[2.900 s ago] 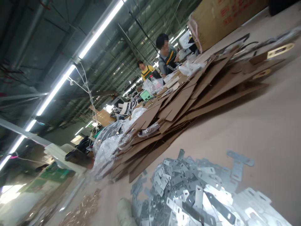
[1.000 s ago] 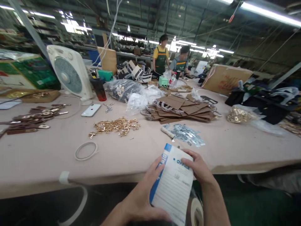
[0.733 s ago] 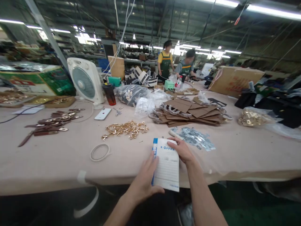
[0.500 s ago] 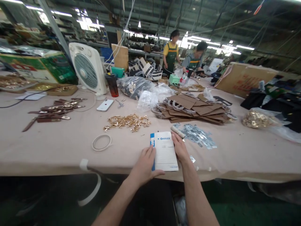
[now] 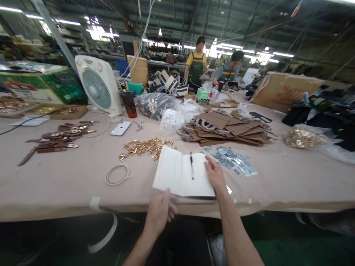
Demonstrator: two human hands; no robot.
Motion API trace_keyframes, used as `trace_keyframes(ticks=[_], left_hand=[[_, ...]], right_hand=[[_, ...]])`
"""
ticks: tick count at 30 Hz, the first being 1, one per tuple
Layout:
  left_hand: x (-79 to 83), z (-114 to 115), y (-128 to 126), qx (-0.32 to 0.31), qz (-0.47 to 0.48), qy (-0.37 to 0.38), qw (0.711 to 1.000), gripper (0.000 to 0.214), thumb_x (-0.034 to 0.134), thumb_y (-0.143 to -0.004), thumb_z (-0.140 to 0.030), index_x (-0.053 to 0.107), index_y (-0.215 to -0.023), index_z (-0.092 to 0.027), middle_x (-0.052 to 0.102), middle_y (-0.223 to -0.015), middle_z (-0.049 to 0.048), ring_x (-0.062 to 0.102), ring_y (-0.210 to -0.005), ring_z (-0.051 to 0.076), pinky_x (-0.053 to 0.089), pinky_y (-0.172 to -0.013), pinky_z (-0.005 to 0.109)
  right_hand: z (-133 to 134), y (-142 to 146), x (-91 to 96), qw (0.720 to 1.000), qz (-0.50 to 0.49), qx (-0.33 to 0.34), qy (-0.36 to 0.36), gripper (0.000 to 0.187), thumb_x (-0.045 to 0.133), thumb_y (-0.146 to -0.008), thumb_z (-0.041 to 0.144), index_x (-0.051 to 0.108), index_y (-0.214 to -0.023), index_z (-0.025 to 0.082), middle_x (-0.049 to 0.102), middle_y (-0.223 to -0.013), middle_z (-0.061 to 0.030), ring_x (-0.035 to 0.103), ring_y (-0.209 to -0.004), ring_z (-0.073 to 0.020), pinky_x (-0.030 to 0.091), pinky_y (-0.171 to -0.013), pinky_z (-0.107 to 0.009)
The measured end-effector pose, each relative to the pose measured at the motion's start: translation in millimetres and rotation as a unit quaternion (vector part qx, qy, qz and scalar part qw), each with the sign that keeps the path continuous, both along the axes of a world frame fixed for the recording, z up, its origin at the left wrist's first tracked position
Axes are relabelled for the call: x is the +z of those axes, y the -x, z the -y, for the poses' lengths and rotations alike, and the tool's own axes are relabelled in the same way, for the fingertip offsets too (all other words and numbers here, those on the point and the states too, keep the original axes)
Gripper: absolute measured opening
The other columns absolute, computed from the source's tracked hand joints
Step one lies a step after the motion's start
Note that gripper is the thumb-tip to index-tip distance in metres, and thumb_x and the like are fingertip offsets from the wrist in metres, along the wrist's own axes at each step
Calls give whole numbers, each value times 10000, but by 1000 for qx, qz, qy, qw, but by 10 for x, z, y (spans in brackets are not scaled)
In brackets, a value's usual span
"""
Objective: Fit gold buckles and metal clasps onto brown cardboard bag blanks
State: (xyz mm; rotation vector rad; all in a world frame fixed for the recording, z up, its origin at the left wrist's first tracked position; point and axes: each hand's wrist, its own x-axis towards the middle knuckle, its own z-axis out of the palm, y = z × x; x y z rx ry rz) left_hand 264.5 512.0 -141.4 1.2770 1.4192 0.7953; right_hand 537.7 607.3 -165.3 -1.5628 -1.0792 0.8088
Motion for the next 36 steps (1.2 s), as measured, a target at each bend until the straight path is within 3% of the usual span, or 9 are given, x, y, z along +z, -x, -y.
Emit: trace_keyframes(ticks=[3, 6, 8, 12, 18, 23, 27, 32, 36], left_hand=[[141, 211, -69, -90, -4, -63, 994, 618, 358, -1053, -577, 772, -855, -163, 701, -588, 73, 659, -553, 196, 582, -633, 340], [193, 301, -234, -212, -109, -281, 930, 376, 486, -1037, -395, 736, -1224, -187, 762, -1206, 135, 689, -1173, 293, 545, -1058, 479], [130, 305, -375, -253, -209, -342, 880, 534, 580, -991, -414, 559, -1481, -203, 516, -1578, 149, 422, -1492, 382, 390, -1209, 611], [-112, 318, -607, -230, -369, -321, 841, 832, 627, -943, -559, 352, -1618, -157, 188, -1730, 199, 115, -1584, 492, 265, -1225, 734], [-236, 373, -673, -225, -429, -324, 813, 901, 680, -924, -447, 237, -1662, -179, 147, -1744, 167, 111, -1581, 501, 300, -1216, 731], [-206, 356, -629, -228, -411, -317, 824, 848, 649, -941, -416, 249, -1662, -217, 123, -1746, 157, 99, -1579, 514, 301, -1189, 779], [-111, 302, -493, -247, -319, -284, 870, 853, 607, -963, -407, 181, -1673, -198, 118, -1751, 151, 111, -1593, 471, 325, -1221, 727], [112, 184, -222, -90, -22, -176, 980, 660, 393, -1063, -474, 215, -1650, -230, 301, -1708, 137, 339, -1558, 312, 376, -1254, 576], [185, 114, -162, -26, 192, -47, 980, 620, 327, -1063, -570, 394, -1566, -214, 480, -1607, 148, 487, -1472, 279, 430, -1227, 474]], right_hand=[[5, -12, 86, 988, 147, -11, -47, 531, 612, -890, 509, 710, -1284, 168, 734, -1232, -150, 662, -1129, -310, 510, -1034, -480], [24, 123, 190, 955, 273, -60, -96, 435, 589, -925, 490, 732, -1193, 178, 702, -1191, -148, 643, -1076, -285, 523, -981, -441], [15, 296, 232, 949, 302, -25, -81, 420, 573, -955, 488, 706, -1215, 186, 700, -1110, -123, 652, -898, -237, 541, -888, -396], [-54, 694, 187, 916, 399, 34, -2, 373, 558, -983, 389, 655, -1259, 158, 669, -1108, -147, 649, -863, -247, 519, -844, -382], [-251, 926, 27, 886, 463, 7, 29, 338, 434, -1001, 207, 629, -1263, 121, 621, -1113, -195, 642, -930, -289, 497, -785, -373], [-578, 816, 119, 914, 405, -8, 2, 343, 446, -990, 235, 665, -1226, 114, 638, -1097, -200, 619, -950, -292, 492, -866, -406], [-528, 767, 408, 985, 169, -22, -42, 385, 468, -980, 332, 658, -1264, 155, 671, -956, -111, 606, -842, -237, 508, -799, -367], [328, 927, 677, 991, -122, 41, 32, 451, 610, -953, 531, 657, -1231, 178, 536, -638, 18, 434, -551, -144, 347, -493, -275], [1067, 1218, 567, 969, -195, 122, 91, 371, 646, -928, 598, 737, -1049, 260, 599, -726, -25, 438, -536, -145, 354, -463, -288]])
